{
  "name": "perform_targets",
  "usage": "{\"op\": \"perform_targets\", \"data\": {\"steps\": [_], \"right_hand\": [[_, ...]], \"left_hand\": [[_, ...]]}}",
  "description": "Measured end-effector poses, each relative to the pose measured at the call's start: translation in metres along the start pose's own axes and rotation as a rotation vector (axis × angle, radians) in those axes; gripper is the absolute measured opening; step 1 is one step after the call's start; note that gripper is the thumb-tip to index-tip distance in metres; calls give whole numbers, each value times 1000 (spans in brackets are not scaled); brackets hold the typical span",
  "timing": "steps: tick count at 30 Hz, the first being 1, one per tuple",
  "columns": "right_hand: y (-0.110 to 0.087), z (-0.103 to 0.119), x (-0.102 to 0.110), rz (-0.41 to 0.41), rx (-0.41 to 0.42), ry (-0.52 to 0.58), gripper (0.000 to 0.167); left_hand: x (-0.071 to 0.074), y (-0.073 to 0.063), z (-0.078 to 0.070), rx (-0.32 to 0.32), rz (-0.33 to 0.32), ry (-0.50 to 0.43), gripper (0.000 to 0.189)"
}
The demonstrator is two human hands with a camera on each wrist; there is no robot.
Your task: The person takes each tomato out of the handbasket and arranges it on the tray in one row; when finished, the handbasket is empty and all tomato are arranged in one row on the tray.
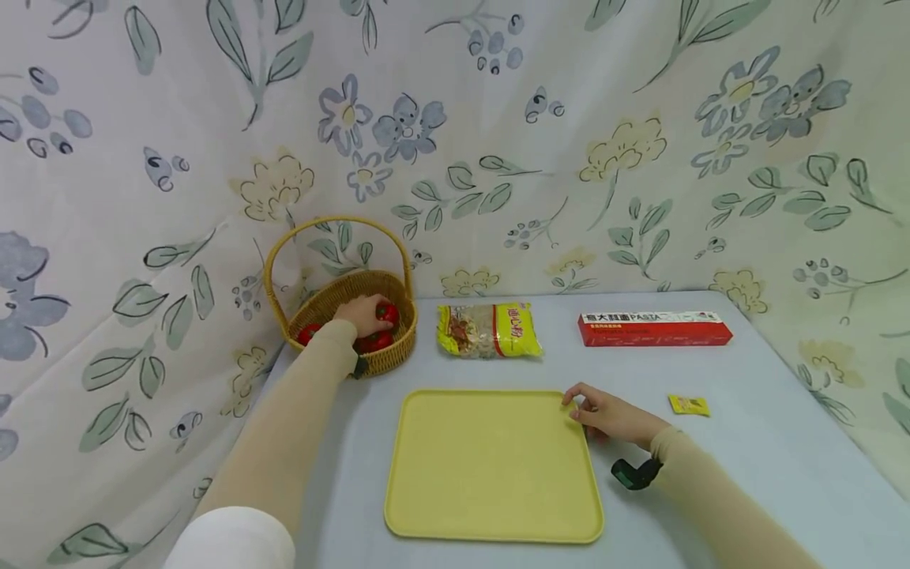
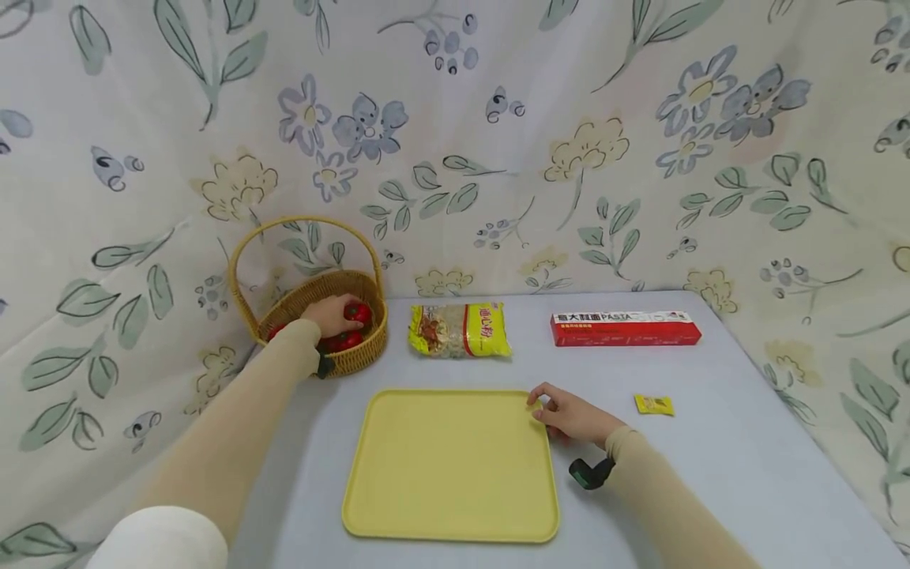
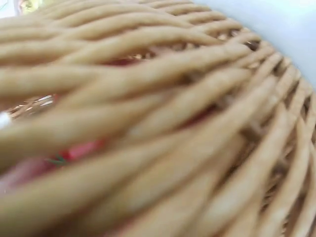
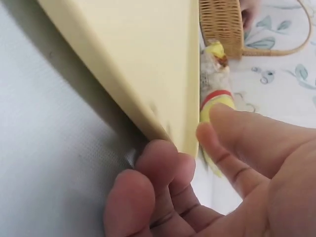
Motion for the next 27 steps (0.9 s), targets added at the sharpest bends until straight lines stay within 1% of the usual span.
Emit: {"op": "perform_targets", "data": {"steps": [4,7,10,13,15,17,19,23,25,27], "right_hand": [[-1,-7,-3,-36,23,-28,25],[-1,-10,-5,-76,35,-51,24],[0,-12,-7,-101,38,-59,25],[1,-12,-7,-108,36,-50,26],[1,-12,-6,-106,41,-48,26],[1,-11,-5,-100,51,-44,25],[1,-9,-5,-95,65,-48,25],[0,-7,-5,-87,76,-52,23],[-1,-6,-6,-89,72,-49,22],[-2,-5,-6,-92,69,-43,22]], "left_hand": [[-3,-1,-2,20,8,-25,58],[-4,-3,-3,24,-10,-46,55],[-4,-3,-4,27,-37,-56,51],[-4,-2,-4,24,-75,-53,47],[-3,-2,-3,22,-111,-53,48],[-2,-2,-3,17,-128,-36,52],[-2,-2,-4,9,-125,-1,56],[-5,0,-9,-10,-73,86,65],[-7,3,-12,-8,-65,106,68],[-9,5,-15,3,-73,102,70]]}}
Point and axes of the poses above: each hand's wrist, its own y-axis towards the middle knuckle, its own x-axis out of the back of the hand, z = x × y, the point moved 3 cm from there along y, towards the middle knuckle, and after that the axes turned 9 degrees about x, right-handed, at the moved point
